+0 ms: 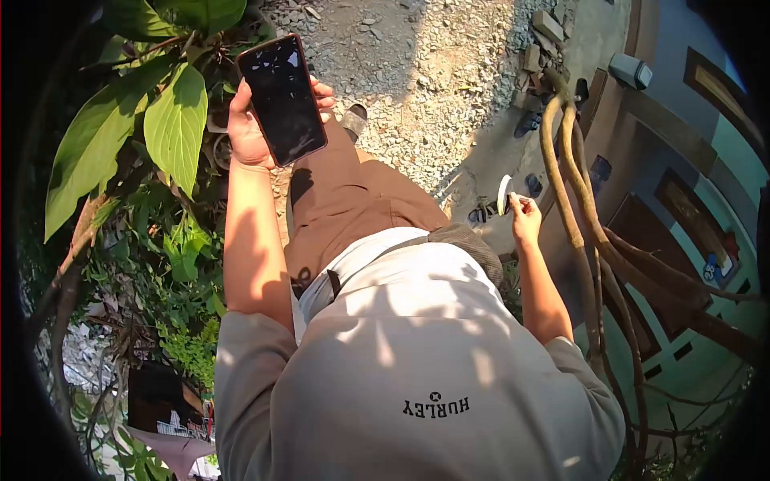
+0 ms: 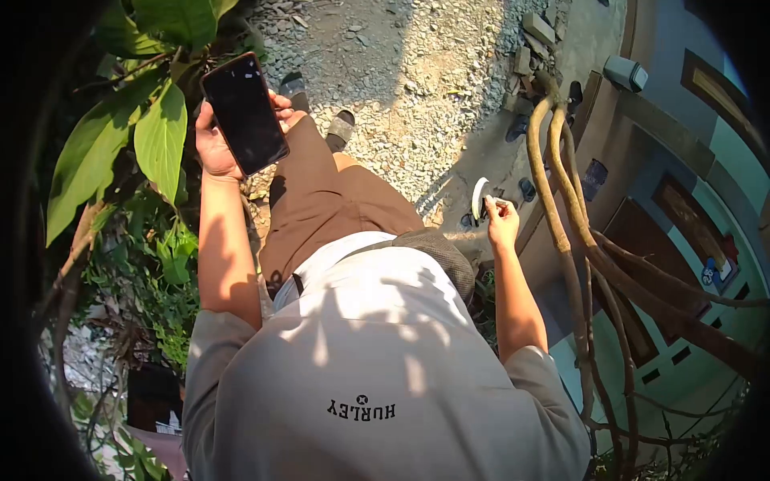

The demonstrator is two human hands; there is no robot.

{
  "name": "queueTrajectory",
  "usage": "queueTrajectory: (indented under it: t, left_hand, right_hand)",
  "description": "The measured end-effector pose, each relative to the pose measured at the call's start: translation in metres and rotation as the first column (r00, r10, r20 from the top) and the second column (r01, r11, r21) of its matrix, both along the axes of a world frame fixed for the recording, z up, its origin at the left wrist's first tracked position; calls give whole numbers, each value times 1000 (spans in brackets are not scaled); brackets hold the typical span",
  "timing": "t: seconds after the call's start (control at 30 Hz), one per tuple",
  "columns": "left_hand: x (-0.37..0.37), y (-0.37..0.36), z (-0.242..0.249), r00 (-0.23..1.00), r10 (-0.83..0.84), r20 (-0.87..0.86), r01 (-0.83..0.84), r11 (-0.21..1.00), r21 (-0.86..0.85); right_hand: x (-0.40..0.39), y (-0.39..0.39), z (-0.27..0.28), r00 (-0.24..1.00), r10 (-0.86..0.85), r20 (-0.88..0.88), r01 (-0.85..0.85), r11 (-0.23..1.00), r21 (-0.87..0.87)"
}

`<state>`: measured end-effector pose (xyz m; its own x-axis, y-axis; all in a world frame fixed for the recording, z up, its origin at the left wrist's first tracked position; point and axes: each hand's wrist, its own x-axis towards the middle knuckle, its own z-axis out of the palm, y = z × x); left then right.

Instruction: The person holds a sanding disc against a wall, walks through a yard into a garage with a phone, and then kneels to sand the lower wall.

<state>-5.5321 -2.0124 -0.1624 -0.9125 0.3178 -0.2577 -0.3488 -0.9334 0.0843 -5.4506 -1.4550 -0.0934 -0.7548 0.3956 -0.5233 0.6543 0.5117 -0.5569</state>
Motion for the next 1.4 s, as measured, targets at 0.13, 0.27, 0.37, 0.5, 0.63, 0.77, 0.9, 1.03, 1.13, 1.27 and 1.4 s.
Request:
queueTrajectory:
  t: [0.13, 0.27, 0.37, 0.5, 0.63, 0.77, 0.9, 1.03, 1.13, 1.27, 1.4]
  left_hand:
    - [-108, 2, 12, 996, -85, 8, 85, 996, 13]
    - [-206, 7, 22, 987, -150, 53, 156, 982, -111]
    - [-284, 8, 26, 981, -194, 5, 191, 962, -193]
    - [-395, 15, 39, 970, -234, -57, 225, 965, -136]
    - [-503, 35, 55, 977, -147, -153, 144, 989, -35]
    - [-595, 50, 89, 983, -121, -136, 133, 988, 76]
    - [-699, 57, 113, 963, -173, -207, 180, 984, 12]
    - [-821, 56, 119, 928, -278, -248, 253, 959, -126]
    - [-930, 59, 133, 895, -282, -345, 228, 955, -189]
    - [-1062, 57, 180, 841, -366, -399, 259, 919, -296]
    - [-1187, 74, 226, 738, -427, -523, 267, 896, -355]
  right_hand:
    - [-14, -5, 27, 984, -162, 71, 149, 976, 156]
    - [-40, -13, 49, 950, -281, 132, 256, 950, 180]
    - [-83, -23, 51, 908, -374, 190, 339, 921, 193]
    - [-178, -9, 32, 936, -292, 195, 261, 950, 171]
    - [-340, 13, 3, 973, -216, 85, 203, 969, 138]
    - [-503, 27, 29, 991, -136, -12, 136, 980, 145]
    - [-615, 36, 29, 977, -155, -148, 166, 984, 68]
    - [-697, 23, 13, 929, -285, -237, 313, 945, 92]
    - [-736, 16, -4, 915, -365, -173, 401, 877, 264]
    - [-793, 2, -3, 956, -292, -17, 286, 920, 267]
    - [-848, 4, -24, 887, -460, -28, 454, 861, 230]
